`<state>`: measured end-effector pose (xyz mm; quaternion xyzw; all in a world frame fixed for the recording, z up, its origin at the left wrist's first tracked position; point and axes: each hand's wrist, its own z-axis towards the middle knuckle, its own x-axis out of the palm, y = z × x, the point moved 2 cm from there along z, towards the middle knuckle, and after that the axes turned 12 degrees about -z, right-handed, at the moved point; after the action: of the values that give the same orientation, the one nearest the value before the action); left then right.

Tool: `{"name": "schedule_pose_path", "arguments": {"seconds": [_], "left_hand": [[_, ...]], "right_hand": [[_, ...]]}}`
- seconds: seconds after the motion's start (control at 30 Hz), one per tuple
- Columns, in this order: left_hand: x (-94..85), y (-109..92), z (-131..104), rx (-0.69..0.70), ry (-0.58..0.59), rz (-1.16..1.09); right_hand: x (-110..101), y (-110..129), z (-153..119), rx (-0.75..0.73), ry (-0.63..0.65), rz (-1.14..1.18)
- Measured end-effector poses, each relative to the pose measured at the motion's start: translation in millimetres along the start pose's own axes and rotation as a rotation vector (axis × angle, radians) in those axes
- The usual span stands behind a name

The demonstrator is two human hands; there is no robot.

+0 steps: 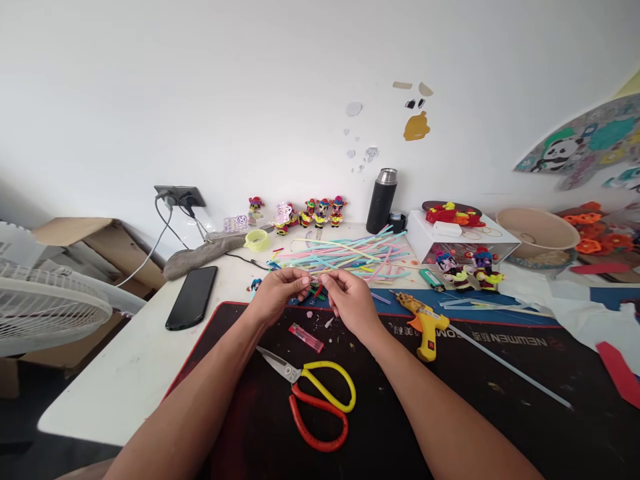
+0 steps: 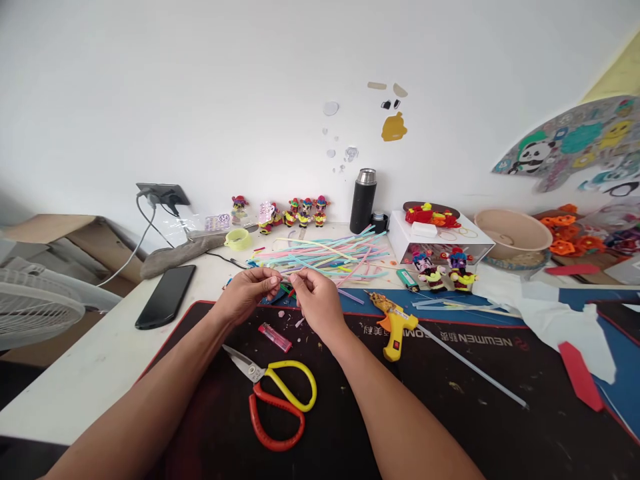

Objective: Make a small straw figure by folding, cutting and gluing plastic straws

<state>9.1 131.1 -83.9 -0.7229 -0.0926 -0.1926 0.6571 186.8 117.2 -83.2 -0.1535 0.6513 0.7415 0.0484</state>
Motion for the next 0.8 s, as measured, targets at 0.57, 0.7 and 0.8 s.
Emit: {"name": "schedule_pose_path", "arguments": {"seconds": [0.57,0.7,0.8], "left_hand": [[4.1,1.5,-1.3,-0.066,0.012,-0.085],[3.5,3.1,-1.2,-0.064,0.022,-0.105],[2.9,2.7,-1.0,-0.048,0.004,-0.105]], "right_hand": [[1.7,1.4,-1.0,-0.006,0.021,0.001],[0.1,2.2,0.0,0.015,0.008,0.032],[-0.2,2.2,0.3,0.017,0.008,0.035]]}}
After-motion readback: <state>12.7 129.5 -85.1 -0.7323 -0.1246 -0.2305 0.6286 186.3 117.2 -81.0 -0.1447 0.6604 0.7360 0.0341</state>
